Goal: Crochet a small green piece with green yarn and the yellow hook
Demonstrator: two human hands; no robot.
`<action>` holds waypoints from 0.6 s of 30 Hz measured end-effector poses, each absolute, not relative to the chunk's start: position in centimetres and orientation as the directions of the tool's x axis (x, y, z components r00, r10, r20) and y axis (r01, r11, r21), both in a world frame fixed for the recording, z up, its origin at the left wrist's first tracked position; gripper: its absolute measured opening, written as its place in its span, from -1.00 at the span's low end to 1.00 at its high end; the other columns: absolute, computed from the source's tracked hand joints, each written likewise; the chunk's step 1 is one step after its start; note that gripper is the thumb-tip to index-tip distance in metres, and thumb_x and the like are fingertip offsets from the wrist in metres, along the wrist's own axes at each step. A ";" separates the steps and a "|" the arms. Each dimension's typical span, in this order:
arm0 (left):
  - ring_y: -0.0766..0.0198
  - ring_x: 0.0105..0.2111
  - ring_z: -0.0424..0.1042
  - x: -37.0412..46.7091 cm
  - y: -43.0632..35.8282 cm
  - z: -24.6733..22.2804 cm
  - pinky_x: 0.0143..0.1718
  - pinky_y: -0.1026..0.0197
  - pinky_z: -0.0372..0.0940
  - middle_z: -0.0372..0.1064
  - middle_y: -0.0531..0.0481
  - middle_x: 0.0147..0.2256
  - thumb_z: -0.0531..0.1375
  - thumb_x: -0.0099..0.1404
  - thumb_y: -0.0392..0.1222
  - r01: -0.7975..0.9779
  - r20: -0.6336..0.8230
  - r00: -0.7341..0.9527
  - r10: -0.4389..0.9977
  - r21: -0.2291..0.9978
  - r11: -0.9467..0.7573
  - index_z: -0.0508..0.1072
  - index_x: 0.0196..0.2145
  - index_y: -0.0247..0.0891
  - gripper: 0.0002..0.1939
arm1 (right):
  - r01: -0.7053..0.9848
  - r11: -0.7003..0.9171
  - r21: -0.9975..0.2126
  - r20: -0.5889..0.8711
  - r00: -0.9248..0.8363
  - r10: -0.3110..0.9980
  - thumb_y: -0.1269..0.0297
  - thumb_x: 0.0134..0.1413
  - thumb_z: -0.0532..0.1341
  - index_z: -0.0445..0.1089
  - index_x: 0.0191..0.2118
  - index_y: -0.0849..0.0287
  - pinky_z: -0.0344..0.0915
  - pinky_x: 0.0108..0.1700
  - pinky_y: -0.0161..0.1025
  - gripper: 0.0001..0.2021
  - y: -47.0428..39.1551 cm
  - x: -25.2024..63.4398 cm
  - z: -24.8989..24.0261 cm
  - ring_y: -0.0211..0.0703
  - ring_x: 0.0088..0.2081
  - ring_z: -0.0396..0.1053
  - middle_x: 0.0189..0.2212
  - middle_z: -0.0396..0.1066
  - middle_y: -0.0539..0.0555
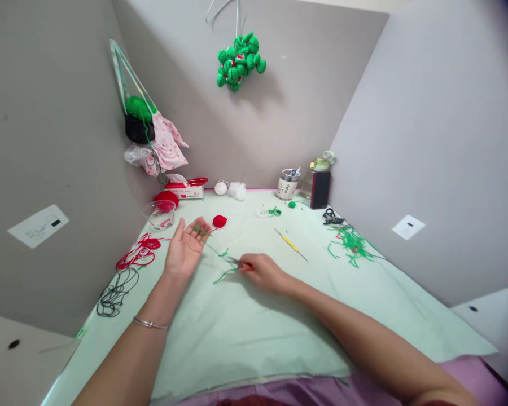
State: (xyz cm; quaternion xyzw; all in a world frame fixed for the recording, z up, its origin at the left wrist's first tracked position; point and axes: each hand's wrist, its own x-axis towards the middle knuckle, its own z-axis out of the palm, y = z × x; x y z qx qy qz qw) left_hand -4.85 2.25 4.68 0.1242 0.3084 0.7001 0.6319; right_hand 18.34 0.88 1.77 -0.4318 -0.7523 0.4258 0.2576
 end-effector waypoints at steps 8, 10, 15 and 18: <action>0.30 -0.24 0.65 -9.4 4.6 3.0 -0.03 0.18 0.53 0.65 -0.05 -0.27 0.05 0.52 -0.45 -0.694 -0.189 -0.355 0.916 0.710 -0.122 0.59 -0.24 -0.24 -0.66 | 0.025 0.074 -0.997 0.065 -0.255 0.965 -0.10 -0.01 0.47 0.35 -0.40 0.11 -0.18 -0.54 -0.29 -0.57 4.9 25.1 4.1 -0.40 -0.59 -0.18 -0.58 0.08 -0.19; 0.29 -0.23 0.66 -9.2 4.5 3.0 -0.08 0.20 0.54 0.67 -0.06 -0.21 0.06 0.51 -0.45 -0.632 -0.138 -0.328 0.934 0.767 -0.108 0.61 -0.22 -0.24 -0.67 | -0.096 0.078 -0.992 0.096 -0.203 0.974 -0.13 -0.07 0.52 0.31 -0.41 0.10 -0.21 -0.57 -0.31 -0.51 5.4 25.9 4.5 -0.43 -0.59 -0.24 -0.54 0.12 -0.17; 0.11 -0.26 0.69 -8.0 3.5 3.4 -0.28 0.16 0.58 0.70 -0.18 -0.15 0.29 0.40 -0.31 -0.414 -0.013 -0.180 0.984 0.908 -0.064 0.66 -0.02 -0.29 -0.78 | -0.316 0.124 -0.940 0.162 -0.098 0.982 -0.08 -0.03 0.53 0.35 -0.33 0.06 -0.21 -0.66 -0.35 -0.56 6.2 27.7 5.2 -0.39 -0.58 -0.28 -0.43 0.34 -0.09; 0.10 -0.27 0.69 -7.3 3.1 3.2 -0.33 0.21 0.56 0.71 -0.18 -0.18 0.42 0.29 -0.23 -0.306 0.032 -0.158 0.987 0.949 -0.080 0.68 -0.06 -0.28 -0.75 | -0.385 0.142 -0.912 0.178 -0.058 0.982 0.00 0.07 0.49 0.35 -0.30 0.03 -0.17 -0.69 -0.36 -0.64 6.6 28.9 5.5 -0.37 -0.60 -0.28 -0.43 0.35 -0.10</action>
